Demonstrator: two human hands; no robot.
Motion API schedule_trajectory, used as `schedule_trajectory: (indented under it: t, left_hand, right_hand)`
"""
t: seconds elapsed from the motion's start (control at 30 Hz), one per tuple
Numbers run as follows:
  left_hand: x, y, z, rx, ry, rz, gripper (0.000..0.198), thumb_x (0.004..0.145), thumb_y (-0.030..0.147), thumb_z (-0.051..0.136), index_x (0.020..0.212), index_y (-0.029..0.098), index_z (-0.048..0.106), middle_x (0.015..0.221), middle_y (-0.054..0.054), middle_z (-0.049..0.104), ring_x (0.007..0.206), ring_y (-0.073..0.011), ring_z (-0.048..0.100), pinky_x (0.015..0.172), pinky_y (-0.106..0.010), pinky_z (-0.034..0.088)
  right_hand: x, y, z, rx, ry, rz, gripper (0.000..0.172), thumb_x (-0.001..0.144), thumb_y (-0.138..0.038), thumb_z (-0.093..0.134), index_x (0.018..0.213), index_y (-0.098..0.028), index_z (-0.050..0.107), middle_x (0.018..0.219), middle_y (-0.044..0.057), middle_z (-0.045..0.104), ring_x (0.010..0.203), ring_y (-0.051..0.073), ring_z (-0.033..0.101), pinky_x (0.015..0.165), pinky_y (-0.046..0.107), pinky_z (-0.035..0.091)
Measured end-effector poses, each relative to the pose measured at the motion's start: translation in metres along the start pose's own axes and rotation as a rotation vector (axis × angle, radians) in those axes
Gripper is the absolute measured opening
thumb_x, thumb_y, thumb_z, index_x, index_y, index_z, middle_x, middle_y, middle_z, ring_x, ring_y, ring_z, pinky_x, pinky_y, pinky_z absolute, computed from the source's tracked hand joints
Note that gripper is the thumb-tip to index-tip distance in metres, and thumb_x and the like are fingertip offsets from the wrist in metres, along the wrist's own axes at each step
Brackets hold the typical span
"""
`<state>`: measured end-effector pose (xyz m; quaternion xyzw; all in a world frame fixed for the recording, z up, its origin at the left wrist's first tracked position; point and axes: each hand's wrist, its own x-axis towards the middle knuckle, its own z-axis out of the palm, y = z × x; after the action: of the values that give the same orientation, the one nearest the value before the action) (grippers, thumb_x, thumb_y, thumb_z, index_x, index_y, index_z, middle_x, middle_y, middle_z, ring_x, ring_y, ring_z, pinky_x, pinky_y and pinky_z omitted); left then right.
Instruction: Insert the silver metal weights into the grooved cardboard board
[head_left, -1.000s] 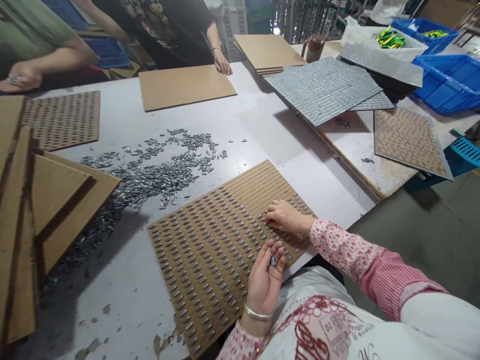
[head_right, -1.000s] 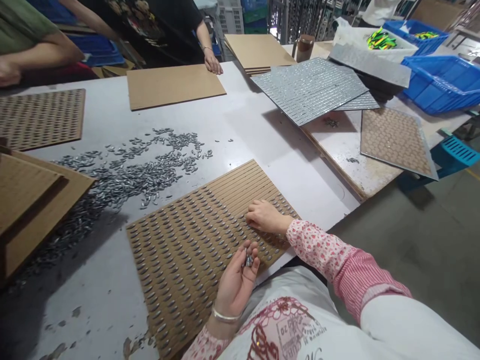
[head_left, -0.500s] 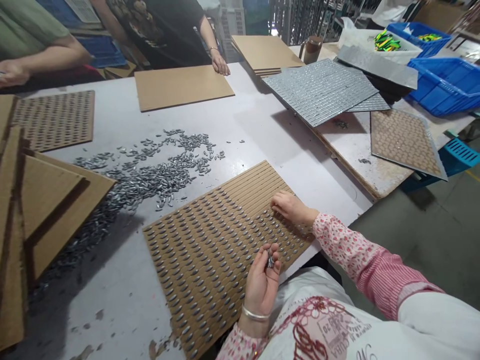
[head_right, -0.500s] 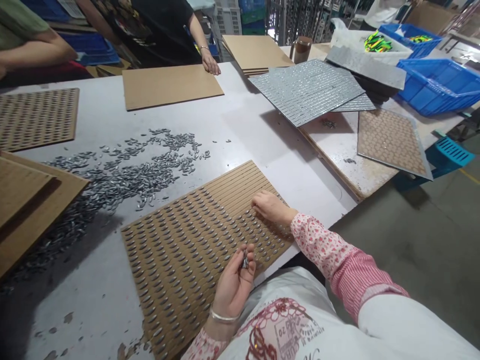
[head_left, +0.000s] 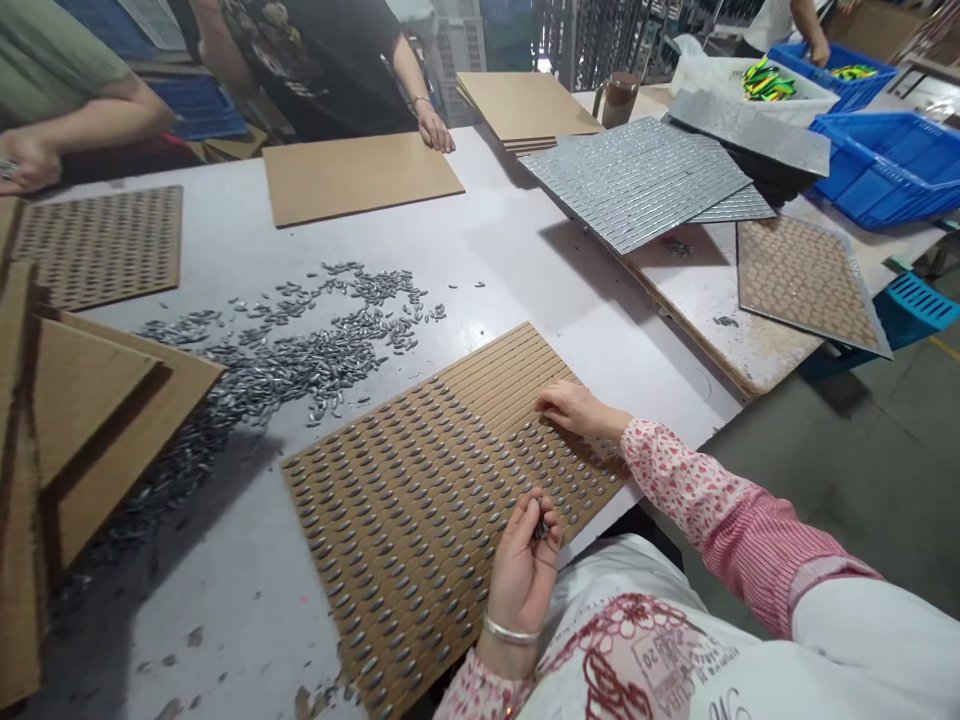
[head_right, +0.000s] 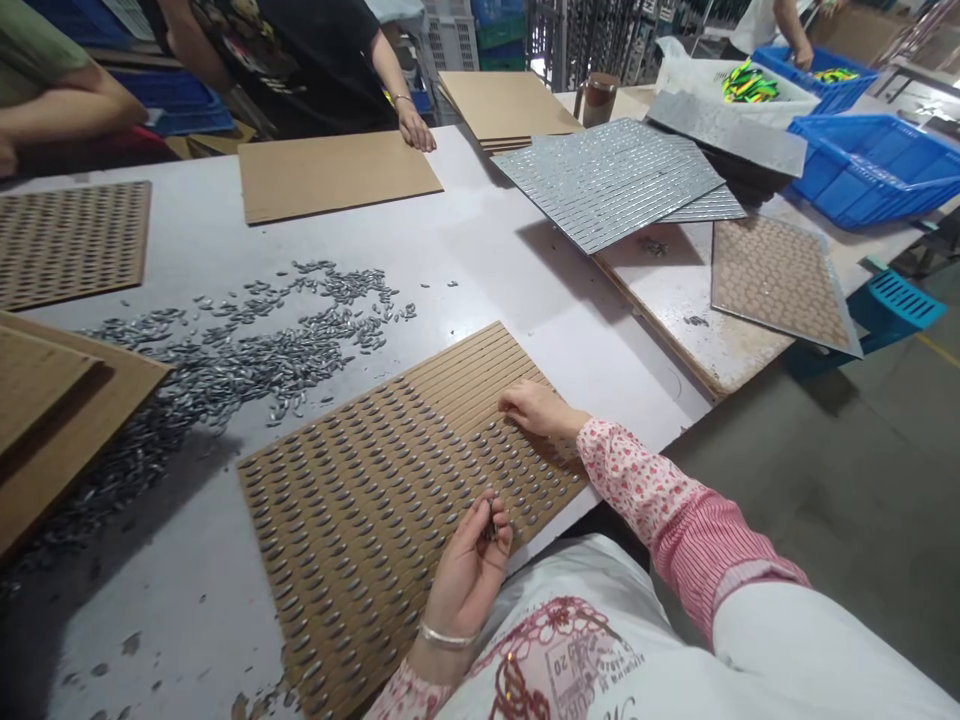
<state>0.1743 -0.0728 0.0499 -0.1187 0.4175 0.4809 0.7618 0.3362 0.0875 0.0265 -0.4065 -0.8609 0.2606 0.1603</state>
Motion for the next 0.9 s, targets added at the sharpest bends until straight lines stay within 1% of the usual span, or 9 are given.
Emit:
schedule_trajectory:
  t: [0.07, 0.13, 0.27, 0.5, 0.6, 0.73, 0.9]
  left_hand:
    - [0.0, 0.0, 0.001, 0.001, 0.026, -0.001, 0.015, 0.082, 0.006, 0.052, 0.087, 0.011, 0.064, 0.079, -0.006, 0.063, 0.063, -0.008, 0.059, 0.056, -0.017, 0.052]
    - [0.001, 0.0, 0.001, -0.001, 0.05, 0.005, 0.014, 0.082, 0.005, 0.051, 0.086, 0.011, 0.064, 0.079, -0.006, 0.063, 0.063, -0.0079, 0.06, 0.056, -0.017, 0.052]
    - [0.004, -0.001, 0.0, -0.009, 0.064, 0.009, 0.011, 0.081, 0.006, 0.053, 0.083, 0.012, 0.062, 0.077, -0.005, 0.063, 0.06, -0.0073, 0.059, 0.053, -0.016, 0.052]
    - [0.006, -0.003, -0.003, -0.013, 0.058, 0.009, 0.011, 0.081, 0.006, 0.054, 0.084, 0.013, 0.061, 0.076, -0.004, 0.063, 0.06, -0.0068, 0.059, 0.054, -0.016, 0.052]
    - [0.005, -0.003, -0.002, 0.011, 0.069, 0.028, 0.011, 0.08, 0.005, 0.055, 0.084, 0.013, 0.062, 0.078, -0.004, 0.063, 0.061, -0.007, 0.059, 0.054, -0.016, 0.052]
    - [0.004, -0.001, 0.001, 0.011, 0.083, 0.037, 0.008, 0.078, 0.007, 0.058, 0.081, 0.013, 0.061, 0.077, -0.004, 0.062, 0.059, -0.0066, 0.058, 0.052, -0.015, 0.051]
    - [0.008, 0.001, 0.005, 0.005, 0.09, 0.051, 0.005, 0.079, 0.009, 0.058, 0.08, 0.014, 0.06, 0.073, -0.002, 0.061, 0.057, -0.0056, 0.057, 0.051, -0.014, 0.05]
  right_hand:
    - [-0.001, -0.002, 0.001, 0.072, 0.021, 0.108, 0.01, 0.083, -0.016, 0.053, 0.088, -0.015, 0.062, 0.081, 0.003, 0.063, 0.075, 0.013, 0.052, 0.072, 0.026, 0.038]
    - [-0.001, -0.003, 0.003, 0.11, 0.053, 0.187, 0.008, 0.082, -0.018, 0.056, 0.085, -0.015, 0.063, 0.077, 0.001, 0.063, 0.074, 0.013, 0.052, 0.071, 0.025, 0.038]
    - [-0.002, -0.004, 0.01, 0.047, 0.134, 0.201, 0.005, 0.078, -0.021, 0.063, 0.077, -0.016, 0.065, 0.079, 0.002, 0.063, 0.082, 0.015, 0.049, 0.078, 0.028, 0.035]
    - [-0.005, -0.006, 0.026, -0.137, 0.19, 0.283, 0.013, 0.081, -0.03, 0.06, 0.078, -0.018, 0.063, 0.088, 0.005, 0.057, 0.09, 0.018, 0.043, 0.084, 0.033, 0.031]
    - [-0.005, -0.005, 0.026, -0.157, 0.21, 0.283, 0.012, 0.081, -0.029, 0.06, 0.079, -0.017, 0.062, 0.088, 0.005, 0.056, 0.09, 0.019, 0.042, 0.084, 0.033, 0.031]
    - [-0.01, 0.002, 0.021, -0.091, 0.214, 0.241, 0.011, 0.081, -0.028, 0.06, 0.081, -0.018, 0.063, 0.087, 0.004, 0.056, 0.09, 0.018, 0.043, 0.083, 0.032, 0.032]
    - [-0.014, 0.01, 0.015, -0.096, 0.141, 0.17, 0.012, 0.077, -0.031, 0.065, 0.078, -0.019, 0.065, 0.087, 0.005, 0.057, 0.091, 0.019, 0.042, 0.085, 0.034, 0.032]
